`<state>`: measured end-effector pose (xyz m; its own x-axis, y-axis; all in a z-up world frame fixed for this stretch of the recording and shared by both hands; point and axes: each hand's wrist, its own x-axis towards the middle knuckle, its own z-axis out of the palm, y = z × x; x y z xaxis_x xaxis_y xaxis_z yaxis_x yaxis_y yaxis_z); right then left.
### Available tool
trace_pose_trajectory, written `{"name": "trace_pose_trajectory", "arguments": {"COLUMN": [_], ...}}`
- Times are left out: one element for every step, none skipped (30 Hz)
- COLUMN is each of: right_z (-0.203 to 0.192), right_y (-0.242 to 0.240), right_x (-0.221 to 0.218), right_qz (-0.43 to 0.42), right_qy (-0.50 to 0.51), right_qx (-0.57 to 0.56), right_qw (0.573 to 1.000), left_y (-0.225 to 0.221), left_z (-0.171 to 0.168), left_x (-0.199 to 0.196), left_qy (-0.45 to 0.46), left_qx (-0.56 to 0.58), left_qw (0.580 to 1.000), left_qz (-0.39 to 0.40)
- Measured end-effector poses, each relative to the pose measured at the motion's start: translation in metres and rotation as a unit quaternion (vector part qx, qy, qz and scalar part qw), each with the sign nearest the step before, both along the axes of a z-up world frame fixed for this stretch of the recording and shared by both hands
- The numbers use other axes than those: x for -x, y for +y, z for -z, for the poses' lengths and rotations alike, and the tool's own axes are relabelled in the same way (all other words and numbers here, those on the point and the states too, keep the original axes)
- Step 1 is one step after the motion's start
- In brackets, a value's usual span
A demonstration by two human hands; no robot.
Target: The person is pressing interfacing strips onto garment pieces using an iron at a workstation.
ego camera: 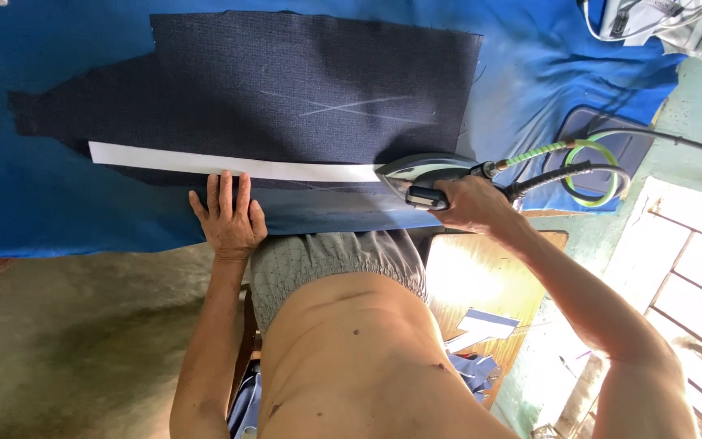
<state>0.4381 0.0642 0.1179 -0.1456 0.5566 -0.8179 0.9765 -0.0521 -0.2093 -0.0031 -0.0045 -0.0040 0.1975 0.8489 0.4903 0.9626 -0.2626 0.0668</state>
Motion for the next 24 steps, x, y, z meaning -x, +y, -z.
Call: {"name": "trace_pose_trajectory", "arguments": {"right_z": [0.002, 0.003, 0.005, 0.012, 0.019, 0.025, 0.007, -0.011, -0.029, -0.044, -0.058, -0.072, -0.062, -0.052, -0.042, -0.041, -0.04, -0.039, -0.032, -0.026, -0.019, -0.014, -0.009, -0.003], "right_y": [-0.002, -0.003, -0.005, -0.01, -0.015, -0.02, -0.013, -0.006, 0.004, 0.005, 0.008, 0.01, 0.005, -0.002, -0.009, -0.003, 0.003, 0.008, 0.01, 0.011, 0.012, 0.014, 0.017, 0.018], "right_x": [-0.006, -0.011, -0.017, -0.03, -0.044, -0.057, -0.053, -0.05, -0.048, -0.039, -0.029, -0.018, -0.018, -0.018, -0.016, 0.002, 0.02, 0.037, 0.059, 0.082, 0.104, 0.118, 0.133, 0.15], "right_qz": [0.002, -0.001, -0.005, -0.002, -0.014, -0.026, -0.023, 0.015, 0.049, 0.048, 0.039, 0.029, 0.027, -0.008, -0.043, -0.045, -0.073, -0.101, -0.105, -0.115, -0.128, -0.133, -0.151, -0.168], "right_qy": [0.0, -0.01, -0.02, -0.02, -0.025, -0.031, -0.033, -0.039, -0.045, -0.047, -0.051, -0.055, -0.054, -0.062, -0.067, -0.066, -0.027, 0.011, 0.011, 0.038, 0.065, 0.066, 0.07, 0.074], "right_qx": [0.001, 0.008, 0.016, 0.016, 0.016, 0.015, 0.014, 0.008, 0.0, -0.003, 0.01, 0.024, 0.023, 0.022, 0.023, 0.024, 0.027, 0.029, 0.027, 0.024, 0.022, 0.02, 0.009, -0.003], "right_qw": [1.0, 1.0, 1.0, 1.0, 0.999, 0.999, 0.999, 0.999, 0.998, 0.998, 0.998, 0.998, 0.998, 0.998, 0.997, 0.997, 0.997, 0.994, 0.994, 0.992, 0.989, 0.989, 0.986, 0.983], "left_y": [0.0, 0.0, 0.0, 0.0, 0.001, 0.003, 0.003, 0.003, 0.004, 0.005, 0.005, 0.005, 0.007, 0.008, 0.008, 0.008, 0.007, 0.007, 0.007, 0.007, 0.005, 0.007, 0.005, 0.004], "left_z": [0.0, 0.0, 0.0, -0.002, -0.004, -0.006, -0.006, -0.006, -0.007, -0.007, -0.008, -0.009, -0.009, -0.009, -0.01, -0.011, -0.011, -0.011, -0.009, -0.008, -0.006, -0.007, -0.009, -0.01], "left_x": [0.0, 0.0, 0.001, 0.0, -0.001, -0.002, -0.002, -0.001, -0.002, -0.003, -0.003, -0.003, -0.004, -0.005, -0.004, -0.003, -0.003, -0.003, -0.003, -0.002, -0.001, -0.003, -0.003, -0.002], "left_qy": [0.0, 0.001, 0.002, 0.002, -0.003, -0.009, -0.011, -0.009, -0.007, -0.009, -0.012, -0.014, -0.013, -0.018, -0.02, -0.019, -0.02, -0.022, -0.022, -0.022, -0.021, -0.019, -0.019, -0.02], "left_qx": [0.001, 0.001, 0.002, 0.002, -0.001, -0.004, -0.005, -0.003, -0.003, -0.006, -0.008, -0.011, -0.012, -0.019, -0.025, -0.024, -0.021, -0.018, -0.02, -0.019, -0.018, -0.019, -0.015, -0.01], "left_qw": [1.0, 1.0, 1.0, 1.0, 1.0, 1.0, 1.0, 1.0, 1.0, 1.0, 1.0, 1.0, 1.0, 1.0, 0.999, 1.0, 1.0, 1.0, 1.0, 1.0, 1.0, 1.0, 1.0, 1.0], "left_qz": [0.002, 0.002, 0.003, 0.005, 0.003, 0.001, 0.004, 0.005, 0.002, 0.001, 0.0, -0.001, -0.003, -0.003, -0.002, -0.004, -0.003, -0.003, -0.006, -0.006, -0.007, -0.012, -0.013, -0.013]}}
